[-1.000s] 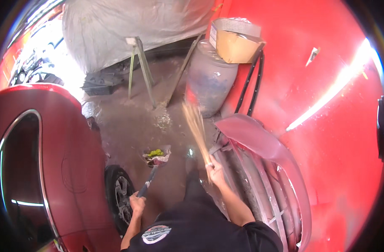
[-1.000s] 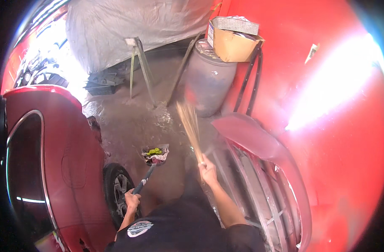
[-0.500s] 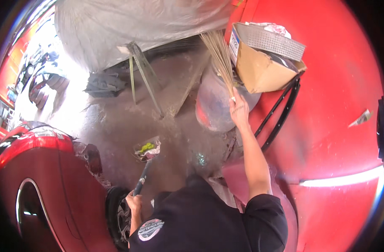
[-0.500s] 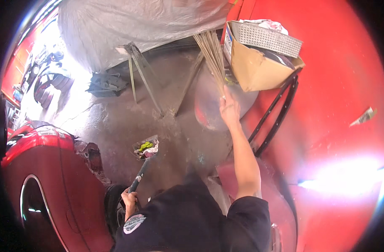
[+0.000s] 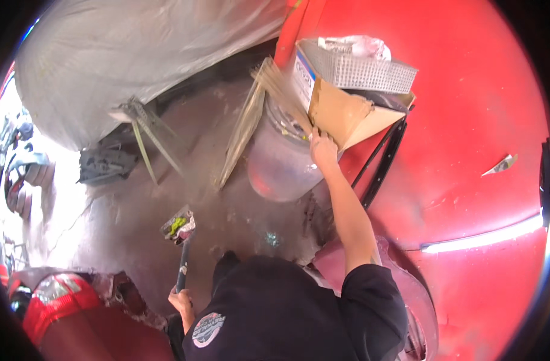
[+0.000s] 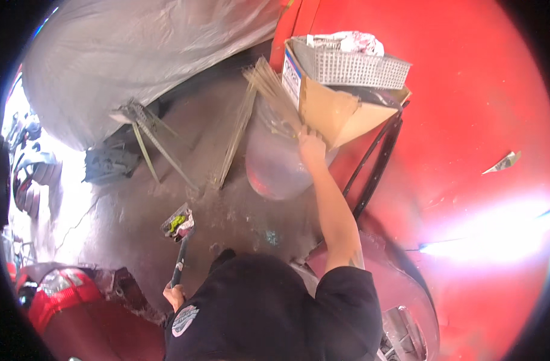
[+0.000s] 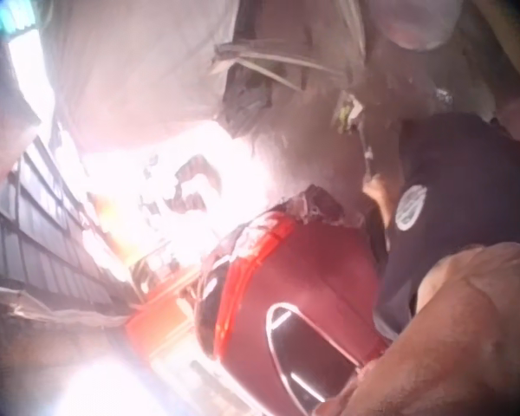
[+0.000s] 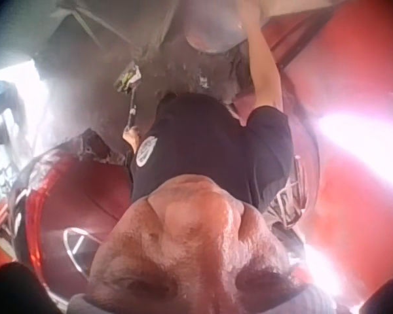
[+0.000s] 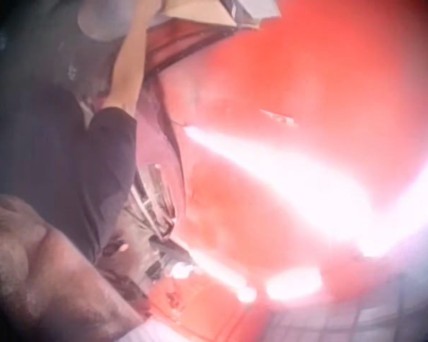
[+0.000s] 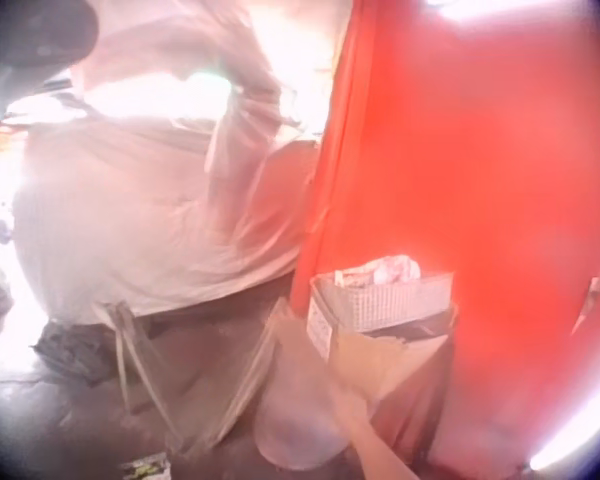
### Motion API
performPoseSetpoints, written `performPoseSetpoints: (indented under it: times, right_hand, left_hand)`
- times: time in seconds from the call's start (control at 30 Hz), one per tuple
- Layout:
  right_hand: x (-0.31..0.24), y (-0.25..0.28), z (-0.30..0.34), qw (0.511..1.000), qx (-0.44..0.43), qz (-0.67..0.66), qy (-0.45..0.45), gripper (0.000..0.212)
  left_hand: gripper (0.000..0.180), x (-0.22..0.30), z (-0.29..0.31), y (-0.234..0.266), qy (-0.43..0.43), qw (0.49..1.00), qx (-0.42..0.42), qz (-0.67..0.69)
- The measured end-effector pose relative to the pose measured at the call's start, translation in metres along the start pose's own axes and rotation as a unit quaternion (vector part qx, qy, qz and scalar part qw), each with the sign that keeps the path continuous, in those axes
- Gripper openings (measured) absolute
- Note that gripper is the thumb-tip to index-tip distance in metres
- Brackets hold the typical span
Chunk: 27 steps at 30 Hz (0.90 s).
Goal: The person sweeps debris on a concrete floor using a broom and dustpan, collecting the waste into a large sack. They also pick up trash from the hood of a white car and place it into the sack. The person continues sweeping around vehicles and equipment in the garage.
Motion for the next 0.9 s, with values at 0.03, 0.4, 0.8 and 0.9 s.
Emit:
performPoseSetpoints:
  times: [0.03, 0.4, 0.8, 0.9]
  right_hand:
    - [-0.001, 0.010, 0.000, 1.000, 0.004, 0.012, 0.000, 0.049]
    - [-0.015, 0.257, -0.027, 0.956, 0.259, -0.118, 0.073, 0.031]
    - [0.224, 0.188, -0.301, 0.996, -0.069, -0.035, -0.042, 0.083]
    - [0.241, 0.145, -0.319, 0.985, -0.164, 0.041, -0.034, 0.075]
  left_hand:
    - [0.040, 0.006, -0.013, -0.003, 0.009, 1.000, 0.002, -0.004]
    - [0.027, 0.060, -0.122, -0.035, -0.009, 0.994, -0.040, -0.097]
    - [0.040, 0.104, -0.122, -0.122, -0.018, 0.995, 0.002, -0.097]
    - [0.041, 0.119, -0.109, -0.140, 0.009, 0.995, 0.044, -0.093]
Point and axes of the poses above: each hand's wrist, its own z-axis away from the middle knuckle, its own y-axis out of the back of the hand, x = y × z, the point moved 9 cm from there along -z, towards the middle knuckle, and after that the axes turned 13 degrees about z, right-handed, at the moved point
